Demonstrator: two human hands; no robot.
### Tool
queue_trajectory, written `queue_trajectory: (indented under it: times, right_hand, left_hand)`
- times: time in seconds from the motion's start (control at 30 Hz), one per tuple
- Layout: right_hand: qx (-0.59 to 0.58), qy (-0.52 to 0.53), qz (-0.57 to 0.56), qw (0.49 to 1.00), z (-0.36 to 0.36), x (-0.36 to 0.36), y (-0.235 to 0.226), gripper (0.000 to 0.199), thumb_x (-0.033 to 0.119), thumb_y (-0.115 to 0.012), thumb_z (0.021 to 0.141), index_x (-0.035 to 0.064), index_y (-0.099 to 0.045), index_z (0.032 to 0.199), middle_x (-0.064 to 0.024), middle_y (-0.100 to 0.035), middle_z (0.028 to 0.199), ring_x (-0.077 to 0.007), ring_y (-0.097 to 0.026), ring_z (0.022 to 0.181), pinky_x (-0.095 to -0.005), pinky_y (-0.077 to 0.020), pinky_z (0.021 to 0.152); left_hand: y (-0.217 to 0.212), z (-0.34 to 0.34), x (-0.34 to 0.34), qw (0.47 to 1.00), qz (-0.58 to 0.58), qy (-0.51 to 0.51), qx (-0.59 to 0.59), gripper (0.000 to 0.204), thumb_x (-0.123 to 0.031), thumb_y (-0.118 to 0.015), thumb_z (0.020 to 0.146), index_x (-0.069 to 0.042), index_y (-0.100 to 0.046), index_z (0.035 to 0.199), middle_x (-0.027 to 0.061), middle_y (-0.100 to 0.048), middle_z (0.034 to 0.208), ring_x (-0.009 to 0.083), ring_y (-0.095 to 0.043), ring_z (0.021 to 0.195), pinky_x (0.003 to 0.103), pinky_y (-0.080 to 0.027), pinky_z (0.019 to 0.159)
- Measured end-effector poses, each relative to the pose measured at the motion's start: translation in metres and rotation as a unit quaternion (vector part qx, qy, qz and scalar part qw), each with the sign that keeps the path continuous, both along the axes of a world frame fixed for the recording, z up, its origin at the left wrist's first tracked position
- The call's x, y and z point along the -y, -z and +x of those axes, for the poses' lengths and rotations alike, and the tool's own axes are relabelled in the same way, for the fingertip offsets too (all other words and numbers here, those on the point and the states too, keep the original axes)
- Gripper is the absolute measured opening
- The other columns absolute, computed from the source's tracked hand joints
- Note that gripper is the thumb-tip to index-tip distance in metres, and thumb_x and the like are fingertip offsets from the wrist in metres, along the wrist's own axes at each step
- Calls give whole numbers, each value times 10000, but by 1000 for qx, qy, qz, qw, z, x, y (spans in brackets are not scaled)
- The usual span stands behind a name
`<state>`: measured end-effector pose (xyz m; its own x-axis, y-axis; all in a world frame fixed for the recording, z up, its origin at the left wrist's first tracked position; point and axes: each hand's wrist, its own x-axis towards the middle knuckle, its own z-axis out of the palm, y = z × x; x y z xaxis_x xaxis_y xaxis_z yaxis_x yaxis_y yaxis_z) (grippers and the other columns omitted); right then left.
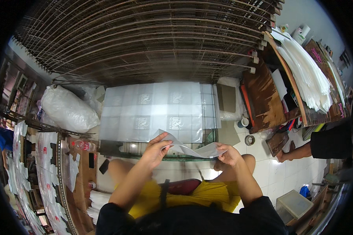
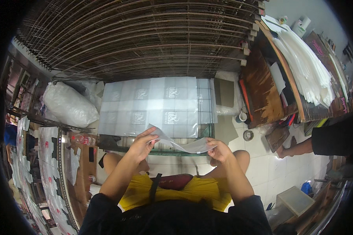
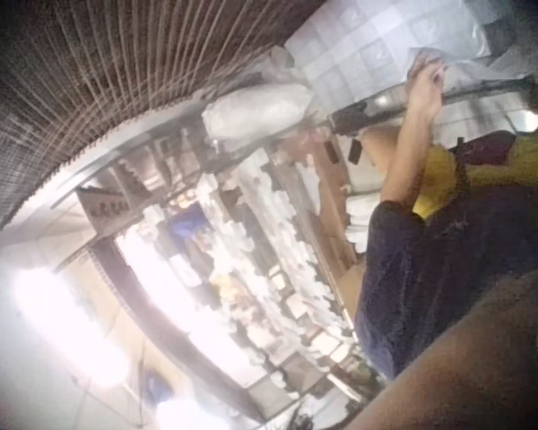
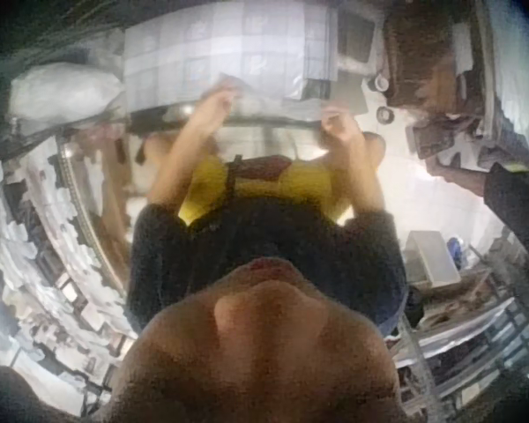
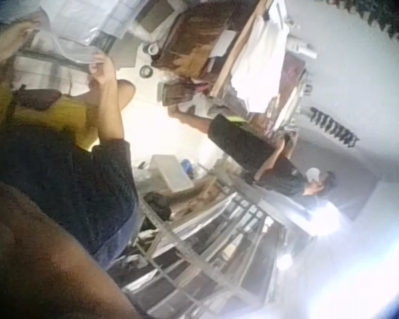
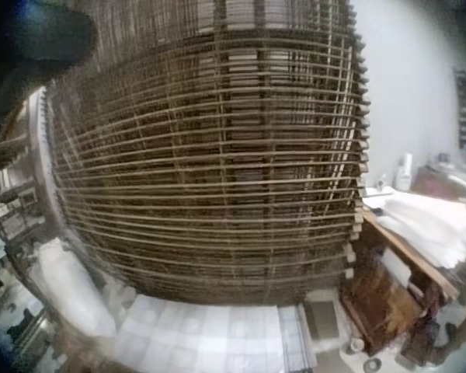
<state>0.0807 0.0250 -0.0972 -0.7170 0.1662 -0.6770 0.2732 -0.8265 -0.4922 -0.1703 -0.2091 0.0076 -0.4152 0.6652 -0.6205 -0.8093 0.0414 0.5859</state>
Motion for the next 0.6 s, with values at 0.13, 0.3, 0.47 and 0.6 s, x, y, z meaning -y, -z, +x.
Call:
queue_trajectory:
  times: [0.13,0.3,0.47,0.6]
  right_hand:
    - [36,-10,11,999,-38,-42,-4,439,71,-571,744,36,-487,1173,-41,-549,997,-124,-550,819,-236,-462,624]
    - [49,33,78,995,-69,-139,7,434,21,-540,741,53,-497,1171,-47,-562,962,-125,-550,811,-241,-468,634]
    - [-6,65,193,979,-98,-197,-9,395,-31,-501,760,51,-528,1145,-54,-585,900,-125,-559,733,-246,-477,627]
    - [-12,86,255,963,-104,-223,-1,333,-59,-484,775,13,-565,1090,-57,-599,871,-124,-570,733,-245,-484,623]
  left_hand:
    - [48,-22,-36,999,-35,-20,30,591,60,-575,781,31,-309,1308,165,-553,1036,216,-602,908,160,-503,645]
    - [75,-56,-114,1000,-22,6,0,583,49,-522,804,42,-260,1325,176,-506,1090,221,-573,957,144,-495,691]
    - [93,-86,-171,996,-5,3,-84,590,30,-619,771,26,-353,1297,154,-563,1034,185,-597,867,208,-492,714]
    - [102,-89,-194,971,-1,40,-237,572,-6,-653,757,17,-411,1275,109,-593,965,133,-584,777,216,-495,669]
